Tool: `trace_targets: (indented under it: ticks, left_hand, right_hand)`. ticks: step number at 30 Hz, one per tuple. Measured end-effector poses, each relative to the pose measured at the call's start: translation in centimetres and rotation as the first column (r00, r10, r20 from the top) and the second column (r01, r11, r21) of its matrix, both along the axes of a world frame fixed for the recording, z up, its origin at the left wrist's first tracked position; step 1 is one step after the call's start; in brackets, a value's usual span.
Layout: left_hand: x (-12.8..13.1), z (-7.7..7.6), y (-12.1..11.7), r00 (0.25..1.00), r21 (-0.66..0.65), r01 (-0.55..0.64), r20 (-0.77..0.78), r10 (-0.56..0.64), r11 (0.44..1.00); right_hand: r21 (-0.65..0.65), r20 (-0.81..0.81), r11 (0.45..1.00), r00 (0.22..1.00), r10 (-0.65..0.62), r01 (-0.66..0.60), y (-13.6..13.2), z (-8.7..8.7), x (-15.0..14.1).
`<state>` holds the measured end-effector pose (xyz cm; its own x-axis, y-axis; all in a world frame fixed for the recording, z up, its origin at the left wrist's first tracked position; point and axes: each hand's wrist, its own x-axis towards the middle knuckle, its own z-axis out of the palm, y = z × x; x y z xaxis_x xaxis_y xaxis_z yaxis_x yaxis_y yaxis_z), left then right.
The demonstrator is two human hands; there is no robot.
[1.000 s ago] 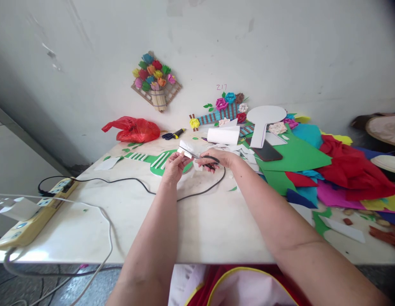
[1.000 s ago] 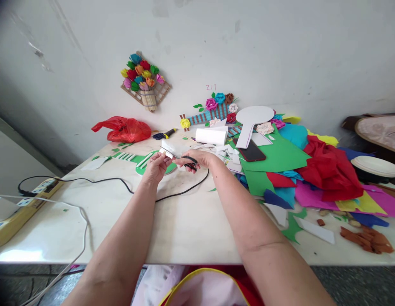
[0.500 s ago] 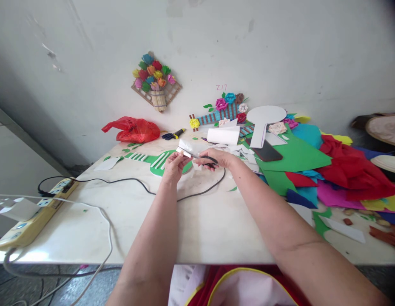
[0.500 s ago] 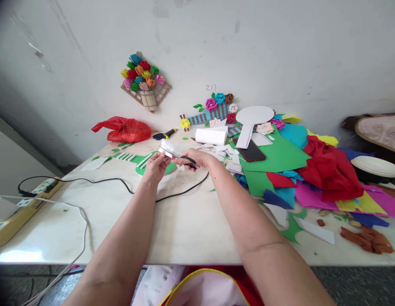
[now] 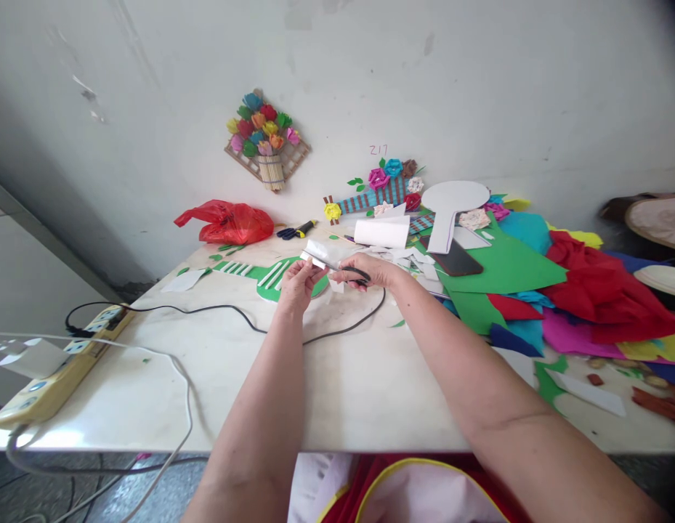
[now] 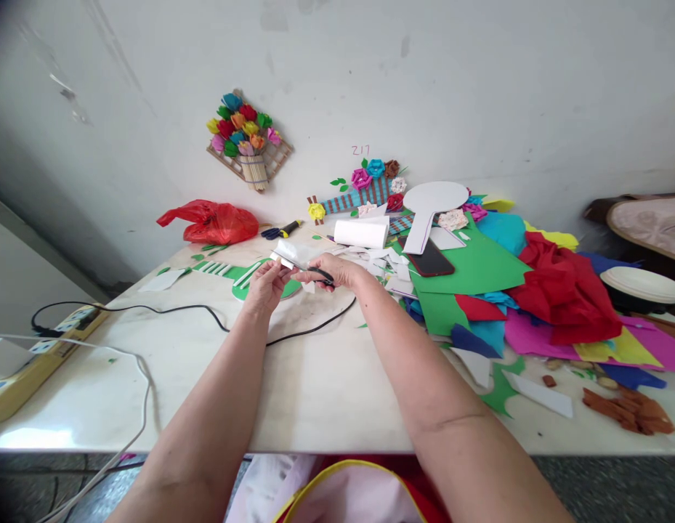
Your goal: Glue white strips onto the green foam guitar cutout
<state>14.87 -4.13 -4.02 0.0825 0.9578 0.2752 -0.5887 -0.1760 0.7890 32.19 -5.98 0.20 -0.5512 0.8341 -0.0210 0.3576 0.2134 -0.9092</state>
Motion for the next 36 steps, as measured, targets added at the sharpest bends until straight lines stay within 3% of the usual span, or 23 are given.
trace_targets:
  ticks: [10,20,36]
  left_hand:
    - [0.00,-0.02,0.12,1.000,0.001,-0.009,0.002,0.009,1.000]
    - [-0.18,0.12,-0.08,0.999,0.019,0.032,-0.023,-0.032,0.999]
    - [-0.12,0.19,-0.13,1.000,0.011,0.017,-0.016,-0.017,1.000]
  right_hand:
    - [0.108,0.019,0.994,1.000,0.001,-0.003,-0.77,0.70,0.02]
    - [-0.034,0.040,0.999,0.999,-0.016,0.018,0.09,0.02,0.41]
    - [0.038,0.010,0.999,1.000,-0.026,0.026,-0.07,0.06,0.13]
